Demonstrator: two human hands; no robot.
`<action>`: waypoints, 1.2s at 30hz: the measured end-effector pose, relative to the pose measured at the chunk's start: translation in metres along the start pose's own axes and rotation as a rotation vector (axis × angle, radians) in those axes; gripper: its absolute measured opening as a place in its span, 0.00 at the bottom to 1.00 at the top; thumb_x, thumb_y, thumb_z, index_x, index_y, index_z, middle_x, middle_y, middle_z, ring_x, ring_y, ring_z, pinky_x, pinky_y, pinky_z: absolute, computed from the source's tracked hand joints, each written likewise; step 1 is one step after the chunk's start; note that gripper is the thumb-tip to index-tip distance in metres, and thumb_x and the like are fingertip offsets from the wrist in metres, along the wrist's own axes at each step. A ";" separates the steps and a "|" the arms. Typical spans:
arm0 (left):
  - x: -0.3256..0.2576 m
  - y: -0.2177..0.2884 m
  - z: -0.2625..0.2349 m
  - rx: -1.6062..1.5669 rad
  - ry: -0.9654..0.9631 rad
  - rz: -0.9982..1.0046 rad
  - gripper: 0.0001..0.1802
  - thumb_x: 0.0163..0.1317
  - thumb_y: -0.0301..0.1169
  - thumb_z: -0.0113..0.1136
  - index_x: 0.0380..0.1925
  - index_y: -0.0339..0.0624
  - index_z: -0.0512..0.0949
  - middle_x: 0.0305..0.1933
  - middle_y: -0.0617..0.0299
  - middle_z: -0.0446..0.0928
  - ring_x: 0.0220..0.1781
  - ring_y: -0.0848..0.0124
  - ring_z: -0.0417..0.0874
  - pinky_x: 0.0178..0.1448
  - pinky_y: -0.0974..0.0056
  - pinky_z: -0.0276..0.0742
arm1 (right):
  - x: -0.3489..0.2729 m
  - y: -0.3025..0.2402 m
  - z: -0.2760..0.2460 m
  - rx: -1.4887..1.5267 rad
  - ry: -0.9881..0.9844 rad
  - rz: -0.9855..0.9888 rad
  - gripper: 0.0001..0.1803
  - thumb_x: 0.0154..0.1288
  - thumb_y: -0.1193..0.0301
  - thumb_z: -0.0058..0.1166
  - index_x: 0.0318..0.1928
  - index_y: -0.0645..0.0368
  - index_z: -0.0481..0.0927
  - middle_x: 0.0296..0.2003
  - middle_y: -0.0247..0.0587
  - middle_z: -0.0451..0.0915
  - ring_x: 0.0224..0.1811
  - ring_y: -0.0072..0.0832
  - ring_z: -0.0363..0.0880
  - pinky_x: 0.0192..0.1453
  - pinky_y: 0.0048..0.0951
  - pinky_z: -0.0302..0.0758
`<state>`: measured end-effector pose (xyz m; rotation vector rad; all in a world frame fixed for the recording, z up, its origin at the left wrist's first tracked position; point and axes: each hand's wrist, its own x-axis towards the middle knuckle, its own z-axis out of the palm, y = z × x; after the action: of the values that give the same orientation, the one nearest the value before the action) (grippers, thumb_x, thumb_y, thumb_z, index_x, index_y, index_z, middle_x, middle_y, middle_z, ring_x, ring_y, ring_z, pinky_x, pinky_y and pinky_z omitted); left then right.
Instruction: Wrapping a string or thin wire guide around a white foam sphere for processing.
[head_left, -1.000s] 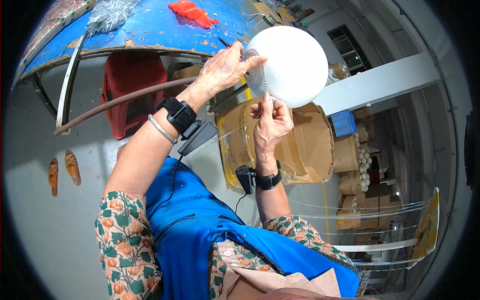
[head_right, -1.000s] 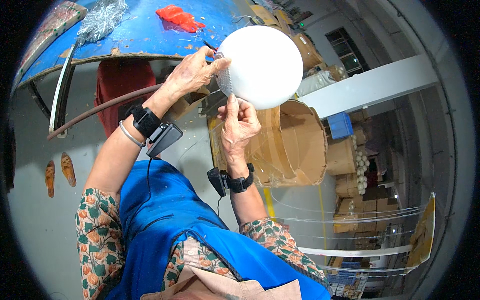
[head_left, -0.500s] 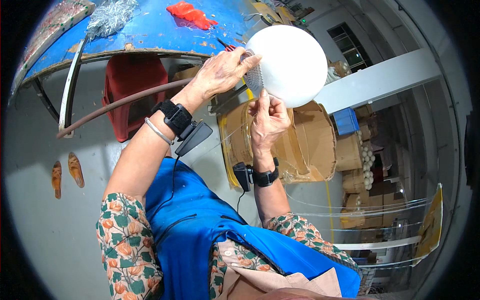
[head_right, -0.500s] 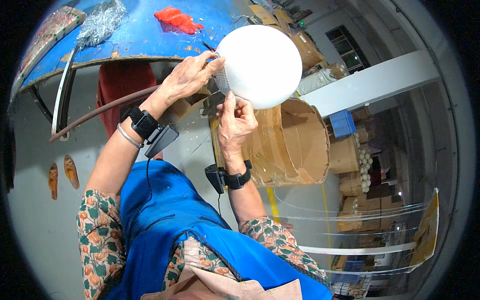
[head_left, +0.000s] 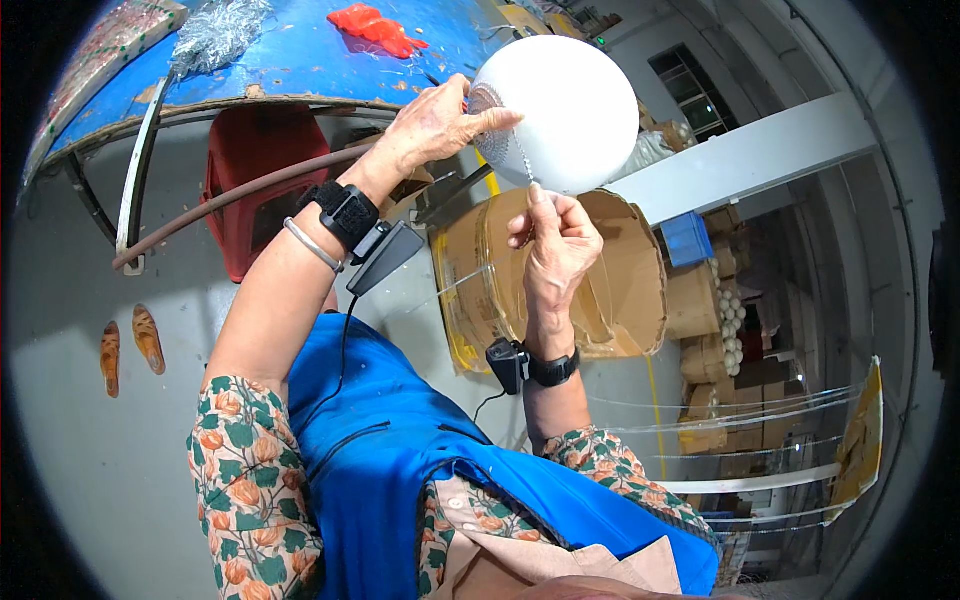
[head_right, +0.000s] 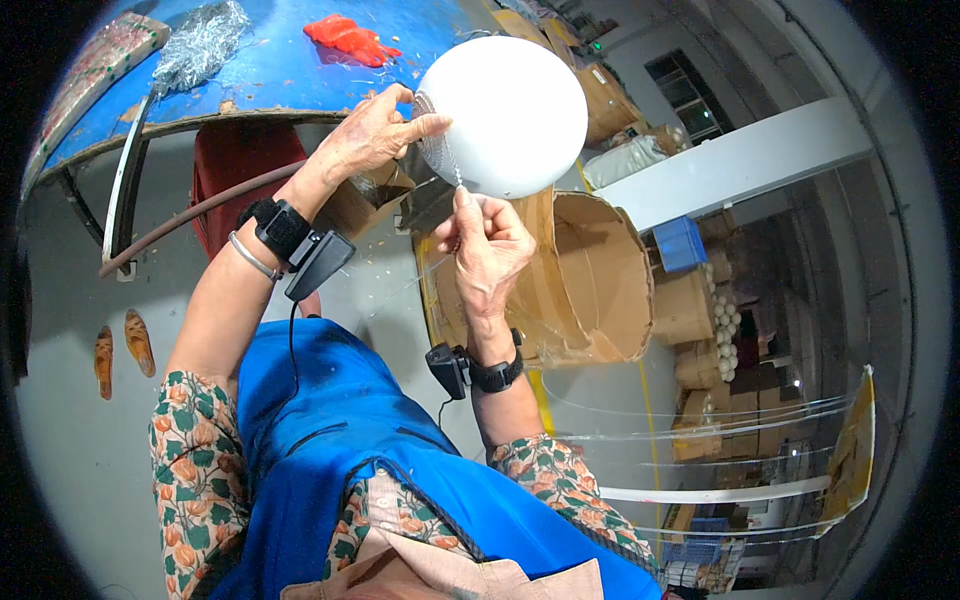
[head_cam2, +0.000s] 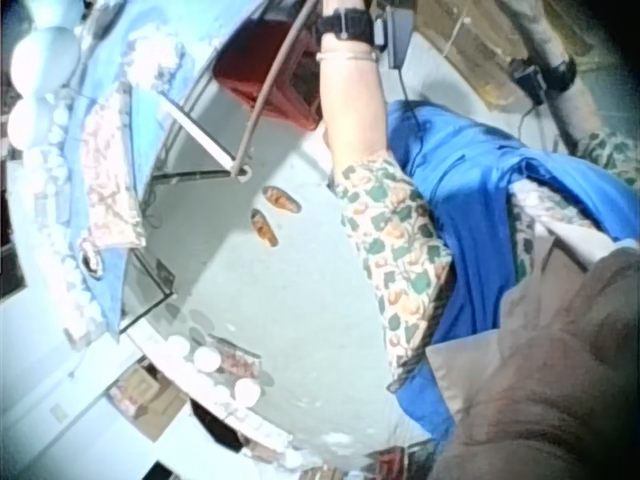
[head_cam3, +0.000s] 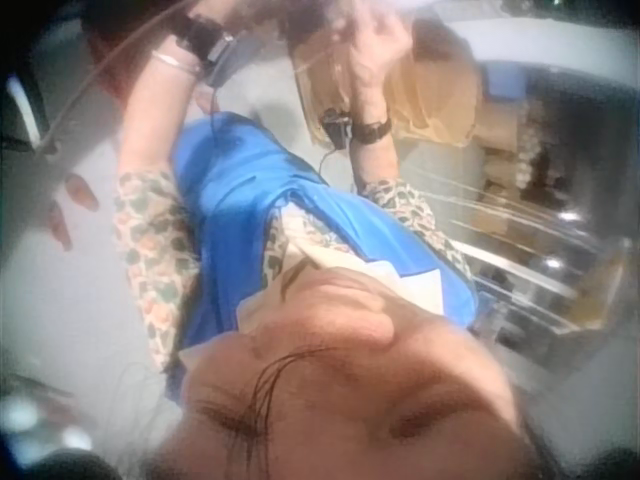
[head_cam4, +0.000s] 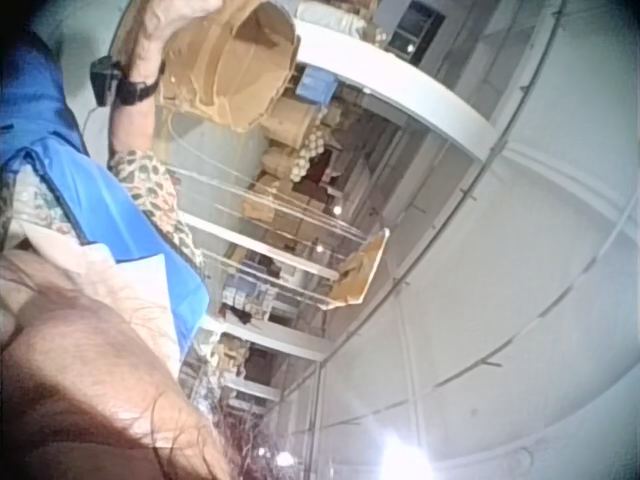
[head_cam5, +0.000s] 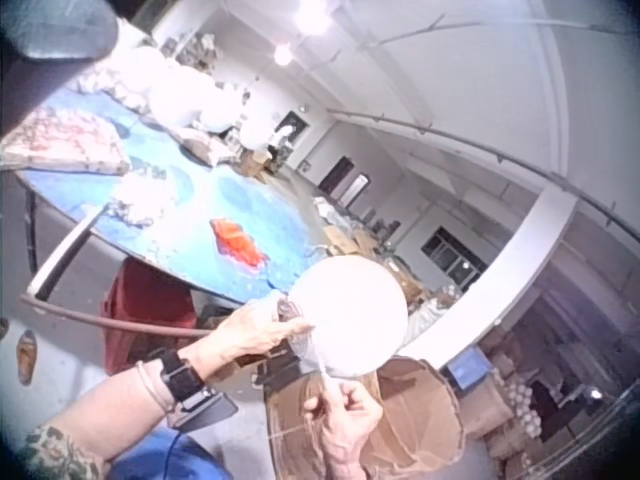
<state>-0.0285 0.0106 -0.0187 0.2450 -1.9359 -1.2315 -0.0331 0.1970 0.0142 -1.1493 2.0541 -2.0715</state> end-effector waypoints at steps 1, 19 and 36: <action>-0.002 0.002 0.000 -0.024 0.010 -0.011 0.34 0.51 0.57 0.57 0.38 0.31 0.71 0.13 0.64 0.68 0.16 0.78 0.68 0.21 0.70 0.63 | 0.001 0.005 0.000 0.000 0.003 0.002 0.08 0.60 0.71 0.53 0.28 0.64 0.74 0.16 0.34 0.75 0.14 0.14 0.68 0.18 0.14 0.65; -0.009 0.018 0.005 0.114 0.081 -0.046 0.41 0.51 0.64 0.47 0.41 0.29 0.68 0.25 0.45 0.74 0.33 0.55 0.78 0.38 0.55 0.71 | 0.011 0.037 0.006 0.037 0.129 -0.049 0.11 0.61 0.71 0.53 0.24 0.64 0.72 0.14 0.36 0.75 0.13 0.14 0.68 0.17 0.15 0.67; -0.006 0.030 -0.005 -0.018 0.057 0.017 0.37 0.51 0.63 0.51 0.27 0.31 0.73 0.26 0.43 0.75 0.34 0.52 0.78 0.36 0.55 0.72 | 0.016 0.032 0.012 0.049 0.185 -0.019 0.12 0.60 0.70 0.53 0.23 0.63 0.71 0.13 0.36 0.74 0.12 0.14 0.68 0.16 0.14 0.66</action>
<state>-0.0140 0.0258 0.0036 0.2511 -1.8737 -1.2171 -0.0540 0.1743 -0.0078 -1.0087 2.0609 -2.3031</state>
